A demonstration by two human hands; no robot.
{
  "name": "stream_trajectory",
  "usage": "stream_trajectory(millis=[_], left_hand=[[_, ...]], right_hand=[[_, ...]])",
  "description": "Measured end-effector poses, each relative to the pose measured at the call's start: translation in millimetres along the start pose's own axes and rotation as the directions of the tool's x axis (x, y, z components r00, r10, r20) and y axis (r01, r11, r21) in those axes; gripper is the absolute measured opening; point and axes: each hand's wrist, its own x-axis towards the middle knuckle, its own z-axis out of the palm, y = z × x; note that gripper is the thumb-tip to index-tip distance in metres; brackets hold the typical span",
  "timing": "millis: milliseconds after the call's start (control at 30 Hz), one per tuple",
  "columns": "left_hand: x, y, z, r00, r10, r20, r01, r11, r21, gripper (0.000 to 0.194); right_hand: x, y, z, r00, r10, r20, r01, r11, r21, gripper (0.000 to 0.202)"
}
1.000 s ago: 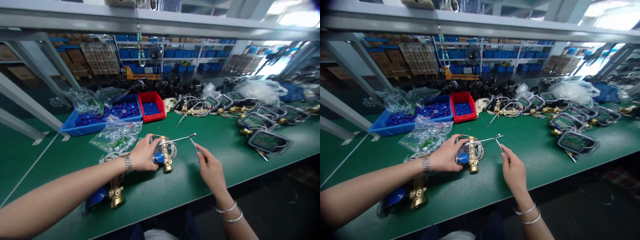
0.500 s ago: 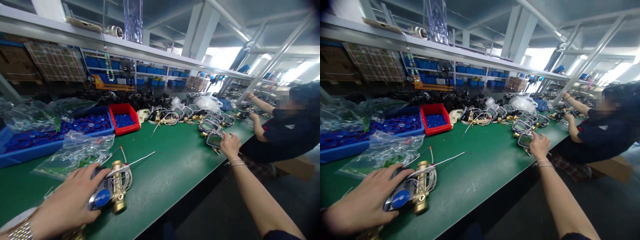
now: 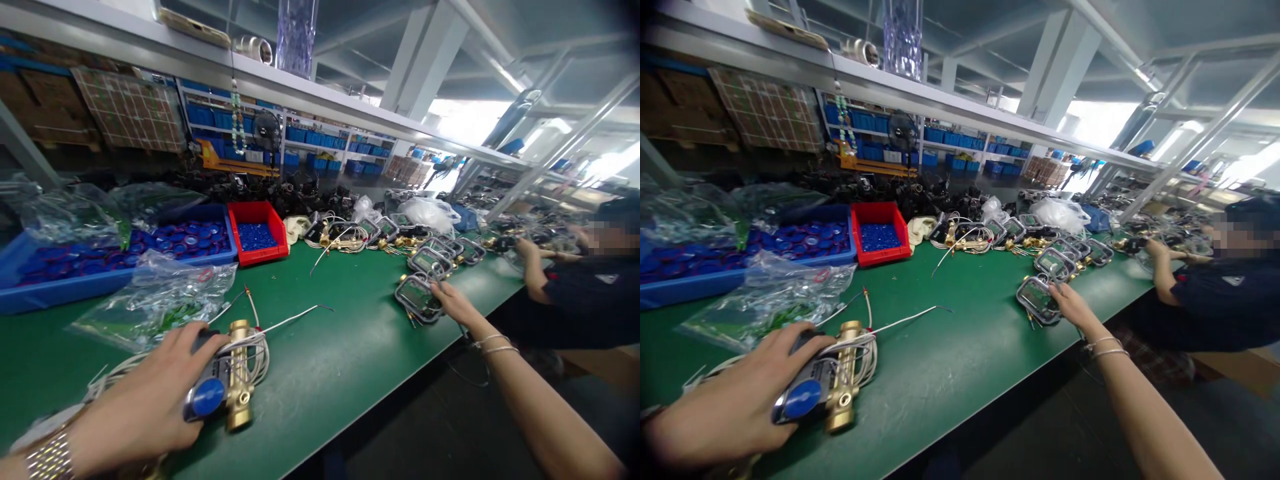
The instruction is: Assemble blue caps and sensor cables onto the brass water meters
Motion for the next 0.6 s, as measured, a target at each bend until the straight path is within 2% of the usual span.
stream_trajectory(millis=[100, 233, 367, 467, 533, 600], left_hand=[[-1, 9, -11.0, 0.999, -0.013, 0.043, 0.013, 1.0, 0.001, 0.083], [-4, 21, -22.1, 0.995, -0.051, 0.083, 0.049, 0.998, 0.032, 0.087], [-8, 28, -30.9, 0.982, -0.103, 0.156, 0.091, 0.992, 0.084, 0.101], [-4, 25, -45.7, 0.975, -0.049, 0.216, 0.04, 0.998, 0.047, 0.109], [8, 14, -60.3, 0.978, 0.03, 0.207, -0.023, 0.999, -0.038, 0.096], [32, -7, -75.9, 0.994, 0.052, 0.094, -0.047, 0.997, -0.063, 0.062]], right_hand=[[-36, -35, 21, 0.989, -0.094, 0.117, 0.091, 0.995, 0.036, 0.041], [-94, -107, 47, 0.951, -0.228, 0.21, 0.224, 0.974, 0.045, 0.045], [-144, -187, 61, 0.892, -0.426, 0.15, 0.41, 0.903, 0.126, 0.041], [-166, -229, 65, 0.853, -0.498, 0.156, 0.452, 0.854, 0.258, 0.041], [-173, -242, 68, 0.82, -0.538, 0.195, 0.451, 0.817, 0.36, 0.041], [-174, -244, 71, 0.791, -0.563, 0.24, 0.419, 0.784, 0.458, 0.041]])
